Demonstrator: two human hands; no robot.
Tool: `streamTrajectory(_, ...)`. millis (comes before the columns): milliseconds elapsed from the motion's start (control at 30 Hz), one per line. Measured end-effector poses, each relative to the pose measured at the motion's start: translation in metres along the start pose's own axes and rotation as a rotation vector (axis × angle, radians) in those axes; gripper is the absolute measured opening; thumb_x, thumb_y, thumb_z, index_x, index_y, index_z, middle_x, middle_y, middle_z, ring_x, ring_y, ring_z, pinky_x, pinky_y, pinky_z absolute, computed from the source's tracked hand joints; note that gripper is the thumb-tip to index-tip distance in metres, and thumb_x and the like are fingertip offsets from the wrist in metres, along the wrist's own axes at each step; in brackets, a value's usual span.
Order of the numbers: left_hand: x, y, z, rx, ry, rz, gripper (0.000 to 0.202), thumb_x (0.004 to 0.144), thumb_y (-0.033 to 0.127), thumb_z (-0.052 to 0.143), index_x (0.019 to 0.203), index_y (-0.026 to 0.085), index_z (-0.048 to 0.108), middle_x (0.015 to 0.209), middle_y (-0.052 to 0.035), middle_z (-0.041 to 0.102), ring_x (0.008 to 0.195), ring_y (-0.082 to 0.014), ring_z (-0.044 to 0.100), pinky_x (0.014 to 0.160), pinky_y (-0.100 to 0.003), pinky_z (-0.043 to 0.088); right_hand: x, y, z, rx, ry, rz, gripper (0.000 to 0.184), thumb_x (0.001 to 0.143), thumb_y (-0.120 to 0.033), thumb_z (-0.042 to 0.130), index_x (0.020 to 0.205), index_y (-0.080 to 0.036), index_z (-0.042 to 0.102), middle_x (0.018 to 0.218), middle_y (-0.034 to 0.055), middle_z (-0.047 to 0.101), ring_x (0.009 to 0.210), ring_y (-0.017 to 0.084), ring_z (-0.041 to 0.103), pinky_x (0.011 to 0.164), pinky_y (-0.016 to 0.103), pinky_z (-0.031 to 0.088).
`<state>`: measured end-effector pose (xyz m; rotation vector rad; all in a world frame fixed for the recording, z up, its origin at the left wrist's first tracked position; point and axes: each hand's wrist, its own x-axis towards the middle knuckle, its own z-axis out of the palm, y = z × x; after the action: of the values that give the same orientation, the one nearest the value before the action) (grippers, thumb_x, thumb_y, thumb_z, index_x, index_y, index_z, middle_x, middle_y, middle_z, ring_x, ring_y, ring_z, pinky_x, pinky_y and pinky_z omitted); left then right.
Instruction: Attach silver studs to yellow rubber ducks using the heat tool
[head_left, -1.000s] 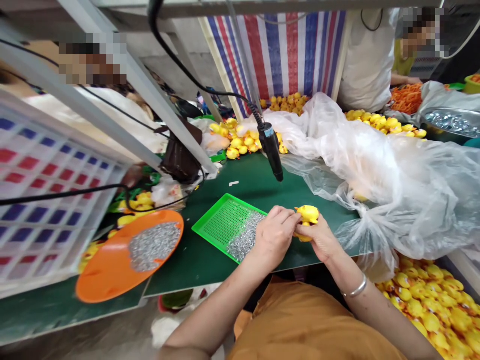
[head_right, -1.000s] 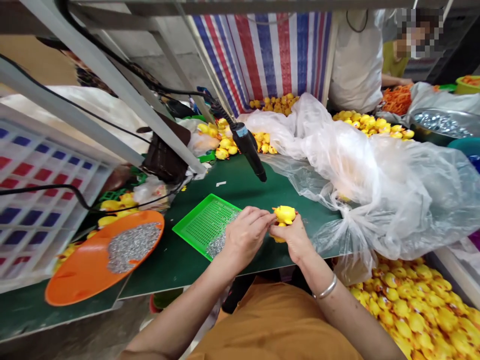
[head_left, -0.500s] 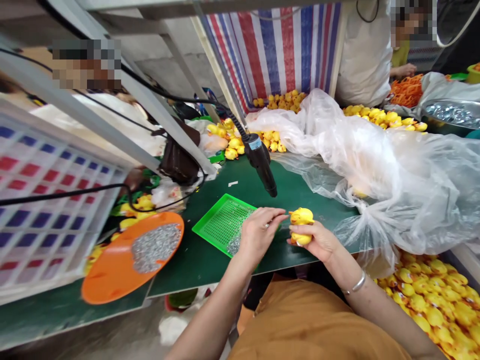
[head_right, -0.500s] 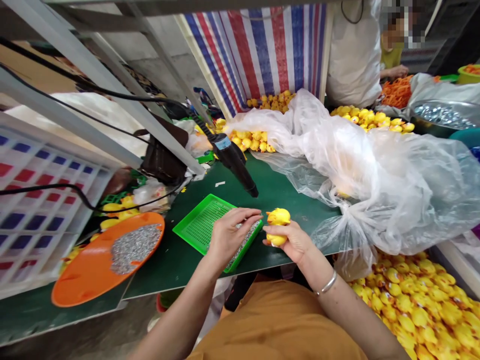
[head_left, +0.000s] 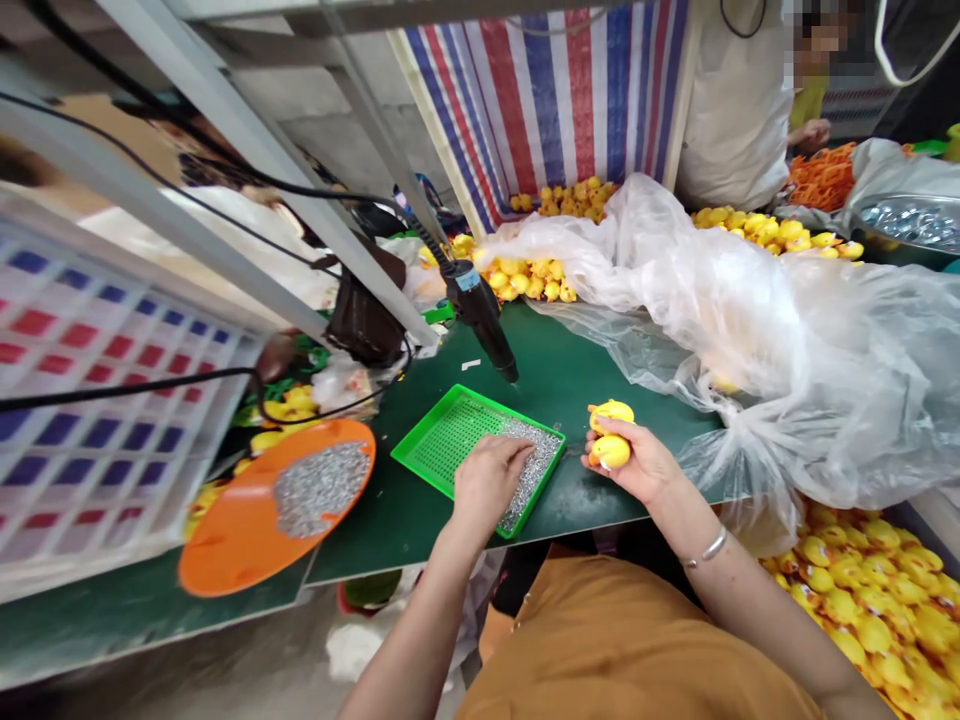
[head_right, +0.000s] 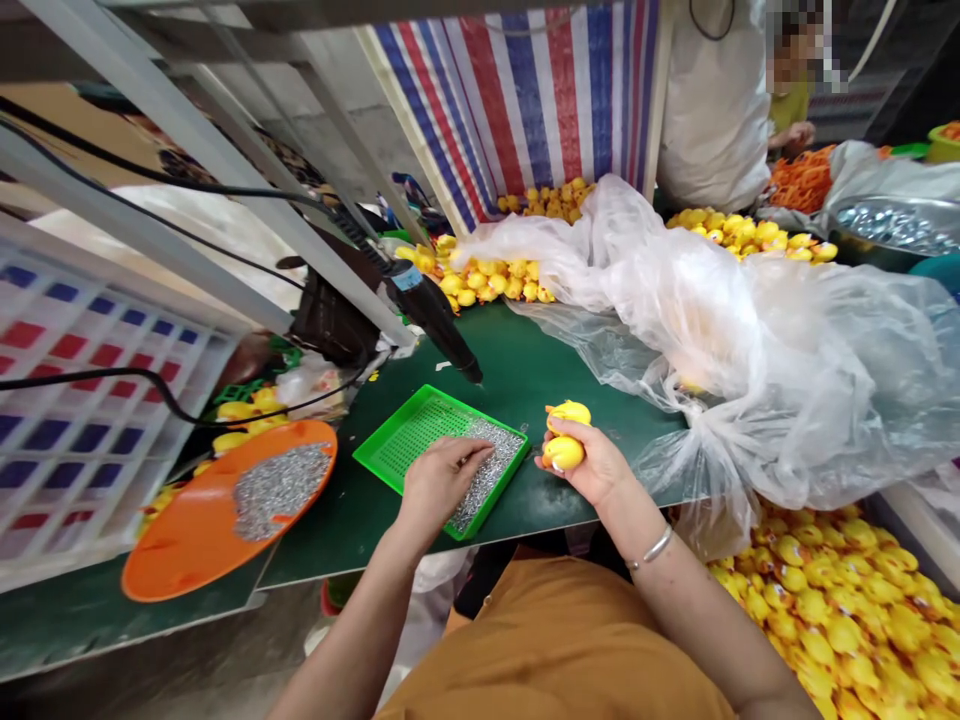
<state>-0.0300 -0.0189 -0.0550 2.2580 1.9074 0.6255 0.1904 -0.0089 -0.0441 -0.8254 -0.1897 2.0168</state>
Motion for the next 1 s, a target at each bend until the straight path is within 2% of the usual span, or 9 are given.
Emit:
streamTrajectory(100,0.001,-0.001,0.002,-0.082,0.064,-0.012,0.013,0.087,0.022,0.065,0.085,0.024,0.077,0.083,-0.0021,0.077,0.082,-0.0208,0.068,0.068,-0.031,0.051,0.001,-0.004,0.0,0.024,0.02,-0.013,0.03,0.068,-0.013,0.079,0.094,-0.018,0.065,0.067,-0.0012,0.065,0.057,0.012,0.062,0.059,0.029,0.057)
streamTrajectory(167,0.002,0.006,0.002,-0.209,0.11,0.003,0.012,0.086,0.023,0.065,0.085,0.023,0.077,0.081,-0.0022,0.077,0.074,-0.018,0.068,0.065,-0.029,0.052,0.003,-0.005,0.001,0.032,0.036,-0.015,0.03,0.069,-0.012,0.078,0.095,-0.018,0.065,0.066,-0.0011,0.066,0.056,0.012,0.062,0.058,0.029,0.057)
streamTrajectory(267,0.003,0.03,0.002,-0.447,0.18,0.083,0.012,0.087,0.027,0.065,0.084,0.022,0.075,0.079,-0.0018,0.075,0.068,-0.0141,0.066,0.065,-0.026,0.052,0.005,-0.004,0.005,0.038,0.057,-0.019,0.027,0.07,-0.012,0.077,0.094,-0.018,0.066,0.064,-0.0003,0.065,0.054,0.013,0.062,0.056,0.029,0.057)
streamTrajectory(367,0.003,0.056,0.001,-0.56,0.226,0.21,0.013,0.089,0.027,0.065,0.081,0.021,0.074,0.078,-0.0016,0.074,0.07,-0.0136,0.065,0.07,-0.027,0.053,0.006,-0.003,0.009,0.06,0.083,-0.02,0.024,0.071,-0.012,0.075,0.092,-0.018,0.066,0.062,-0.0003,0.065,0.053,0.013,0.061,0.053,0.027,0.056)
streamTrajectory(467,0.002,0.071,0.003,-0.644,0.254,0.195,0.011,0.088,0.025,0.064,0.085,0.02,0.074,0.081,-0.0027,0.076,0.072,-0.0137,0.068,0.07,-0.026,0.055,0.005,-0.003,0.01,0.082,0.096,-0.035,0.024,0.071,-0.011,0.074,0.092,-0.018,0.066,0.062,-0.0001,0.065,0.053,0.013,0.061,0.051,0.026,0.055)
streamTrajectory(633,0.003,0.071,0.005,-0.843,0.151,0.023,0.009,0.084,0.025,0.068,0.085,0.019,0.074,0.078,-0.0019,0.077,0.068,-0.0133,0.071,0.065,-0.022,0.059,0.005,-0.006,0.004,0.075,0.073,-0.044,0.028,0.07,-0.012,0.076,0.094,-0.019,0.064,0.064,-0.0015,0.065,0.056,0.014,0.063,0.054,0.027,0.056)
streamTrajectory(833,0.003,0.071,0.006,-0.948,0.099,-0.022,0.012,0.078,0.03,0.074,0.083,0.02,0.076,0.083,-0.0029,0.077,0.073,-0.0159,0.072,0.066,-0.024,0.06,0.008,-0.003,0.002,0.087,0.066,-0.03,0.026,0.071,-0.013,0.076,0.094,-0.017,0.065,0.064,0.0,0.065,0.053,0.013,0.062,0.05,0.025,0.054)
streamTrajectory(900,0.003,0.071,0.007,-0.935,0.107,0.011,0.01,0.079,0.03,0.075,0.082,0.02,0.076,0.08,-0.0022,0.077,0.07,-0.0151,0.071,0.065,-0.024,0.059,0.008,-0.002,0.003,0.079,0.066,-0.027,0.026,0.071,-0.014,0.076,0.094,-0.017,0.065,0.063,-0.0002,0.065,0.053,0.013,0.062,0.048,0.024,0.052)
streamTrajectory(1000,0.003,0.07,0.008,-0.797,0.19,0.17,0.007,0.082,0.026,0.074,0.077,0.021,0.075,0.076,-0.0013,0.075,0.07,-0.0144,0.069,0.067,-0.025,0.056,0.007,-0.001,0.004,0.068,0.065,-0.026,0.027,0.07,-0.014,0.077,0.094,-0.017,0.065,0.063,-0.0011,0.065,0.053,0.013,0.061,0.047,0.023,0.051)
